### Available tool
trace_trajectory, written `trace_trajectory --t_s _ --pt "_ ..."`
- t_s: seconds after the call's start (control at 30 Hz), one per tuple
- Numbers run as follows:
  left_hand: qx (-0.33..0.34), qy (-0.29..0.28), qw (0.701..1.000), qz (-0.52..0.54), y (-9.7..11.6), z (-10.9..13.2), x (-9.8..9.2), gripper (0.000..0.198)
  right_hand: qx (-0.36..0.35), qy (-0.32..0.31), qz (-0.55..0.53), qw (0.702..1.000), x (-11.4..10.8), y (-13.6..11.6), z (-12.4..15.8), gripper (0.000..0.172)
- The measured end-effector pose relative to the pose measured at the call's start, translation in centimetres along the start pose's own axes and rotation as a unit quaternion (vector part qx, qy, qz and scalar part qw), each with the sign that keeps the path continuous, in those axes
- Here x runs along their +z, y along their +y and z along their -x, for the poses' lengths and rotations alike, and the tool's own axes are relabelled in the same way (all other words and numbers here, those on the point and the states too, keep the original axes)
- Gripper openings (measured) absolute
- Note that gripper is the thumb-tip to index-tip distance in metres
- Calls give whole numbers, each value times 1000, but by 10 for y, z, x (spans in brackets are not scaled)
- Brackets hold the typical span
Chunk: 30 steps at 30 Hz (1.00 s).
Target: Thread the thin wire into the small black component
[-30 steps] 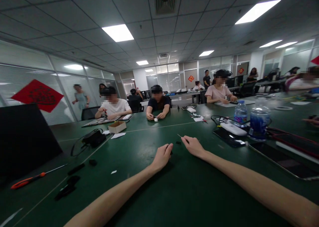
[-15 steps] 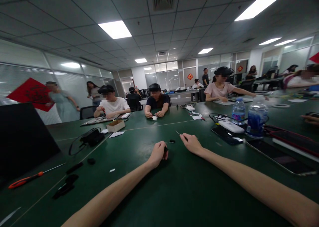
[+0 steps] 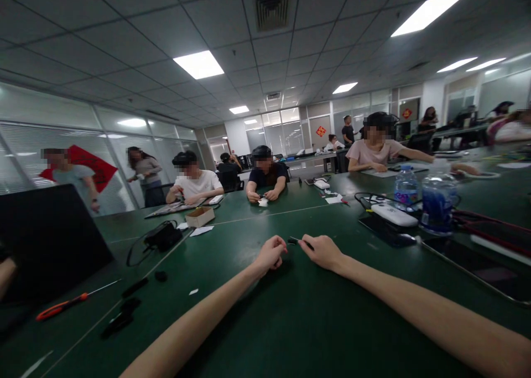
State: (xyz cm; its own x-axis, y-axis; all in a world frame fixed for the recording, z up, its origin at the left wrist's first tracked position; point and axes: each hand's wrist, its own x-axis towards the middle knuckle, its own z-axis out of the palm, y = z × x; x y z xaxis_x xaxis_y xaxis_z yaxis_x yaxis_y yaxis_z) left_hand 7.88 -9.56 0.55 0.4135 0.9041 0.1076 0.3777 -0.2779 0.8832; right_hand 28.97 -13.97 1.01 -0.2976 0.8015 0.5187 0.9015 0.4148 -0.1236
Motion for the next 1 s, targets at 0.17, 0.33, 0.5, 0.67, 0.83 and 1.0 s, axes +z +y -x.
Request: trace_trajectory --t_s 0.17,0.33,0.5,0.67,0.83,1.0 --pt "114 69 947 -293 7 -14 -14 17 -30 5 -2 1000 0 -1 1 41" --pt "106 50 888 -445 8 -28 -13 33 -35 9 -3 999 2 1 1 41" --pt "150 -3 874 -462 12 -44 -13 40 -45 -2 -31 999 1 1 0 40" --pt "208 -26 885 -416 10 -55 -20 17 -40 -16 -46 998 -1 1 0 39" --pt "182 -17 909 -373 14 -42 -41 11 -43 -26 -58 997 -2 1 0 41" --pt "116 -30 900 -419 22 7 -96 9 -43 -12 -48 998 -1 3 0 41"
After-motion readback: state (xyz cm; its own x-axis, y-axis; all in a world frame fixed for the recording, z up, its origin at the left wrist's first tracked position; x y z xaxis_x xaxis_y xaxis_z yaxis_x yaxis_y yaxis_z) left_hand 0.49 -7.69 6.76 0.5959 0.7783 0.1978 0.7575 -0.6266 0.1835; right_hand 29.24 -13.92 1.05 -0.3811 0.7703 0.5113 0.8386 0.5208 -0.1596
